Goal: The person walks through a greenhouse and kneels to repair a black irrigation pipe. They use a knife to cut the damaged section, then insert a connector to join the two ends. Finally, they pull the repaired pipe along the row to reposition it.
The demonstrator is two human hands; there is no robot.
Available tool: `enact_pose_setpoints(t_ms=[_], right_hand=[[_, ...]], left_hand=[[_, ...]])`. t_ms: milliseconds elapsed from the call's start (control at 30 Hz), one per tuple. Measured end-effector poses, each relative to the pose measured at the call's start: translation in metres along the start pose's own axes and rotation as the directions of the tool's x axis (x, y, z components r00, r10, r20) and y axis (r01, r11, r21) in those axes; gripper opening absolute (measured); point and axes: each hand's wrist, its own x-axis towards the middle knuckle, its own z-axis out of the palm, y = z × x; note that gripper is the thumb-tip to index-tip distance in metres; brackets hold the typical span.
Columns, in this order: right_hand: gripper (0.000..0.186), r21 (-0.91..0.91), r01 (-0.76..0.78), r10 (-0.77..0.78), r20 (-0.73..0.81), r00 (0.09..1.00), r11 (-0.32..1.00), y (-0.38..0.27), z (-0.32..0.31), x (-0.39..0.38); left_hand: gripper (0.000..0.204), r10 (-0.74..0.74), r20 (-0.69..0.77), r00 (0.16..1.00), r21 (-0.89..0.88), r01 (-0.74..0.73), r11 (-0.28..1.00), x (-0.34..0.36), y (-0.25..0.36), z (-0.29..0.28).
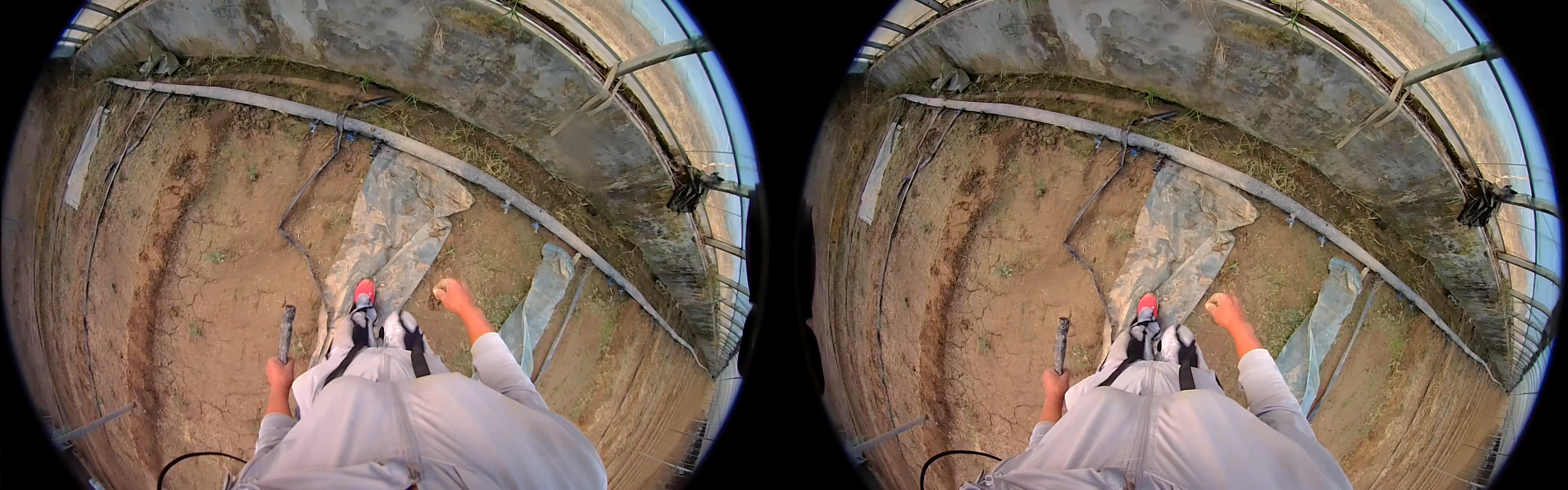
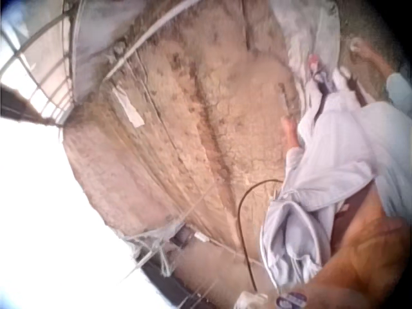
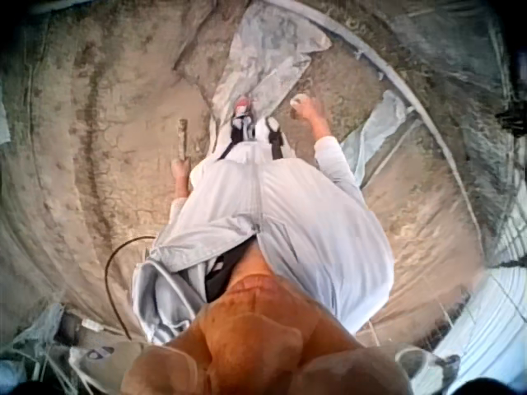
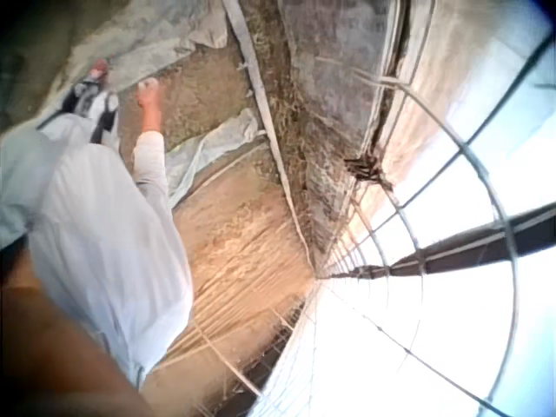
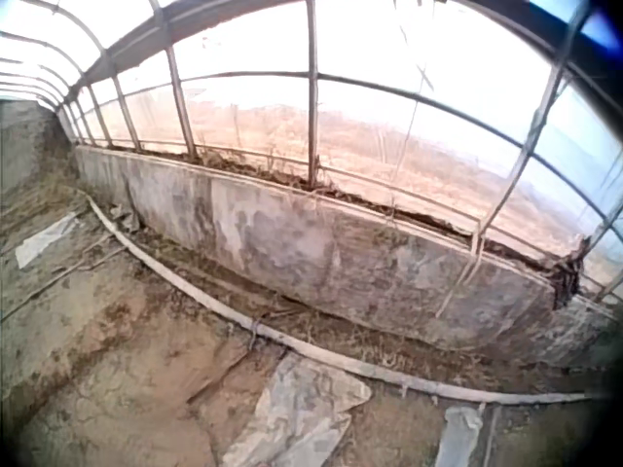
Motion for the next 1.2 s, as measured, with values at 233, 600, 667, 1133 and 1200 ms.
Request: enact_pose_setpoints(t_ms=[233,600,667,1133,1200], right_hand=[[0.015,-0.033,-0.038,0.034,-0.115,0.993,0.999,0.075,0.01,0.273],[0.024,-0.163,0.309,-0.274,0.207,0.939,0.937,-0.055,-0.198,0.538],[0.026,-0.25,0.31,-0.254,0.23,0.939,0.917,-0.059,-0.237,0.56],[0.02,-0.412,0.457,-0.553,-0.149,0.82,0.788,-0.101,-0.43,0.606],[0.018,-0.432,0.426,-0.51,-0.096,0.855,0.795,-0.077,-0.417,0.591]], left_hand=[[0.029,-0.194,-0.076,0.978,-0.299,0.163,0.94,0.071,0.118,-0.041],[0.022,-0.625,-0.127,0.77,-0.477,0.505,0.719,0.011,0.313,0.012],[0.019,-0.622,-0.132,0.772,-0.431,0.52,0.737,-0.011,0.337,0.017],[0.029,-0.733,-0.07,0.676,-0.458,0.631,0.626,0.008,0.35,0.023],[0.027,-0.665,-0.026,0.747,-0.274,0.634,0.723,0.057,0.36,0.051]])
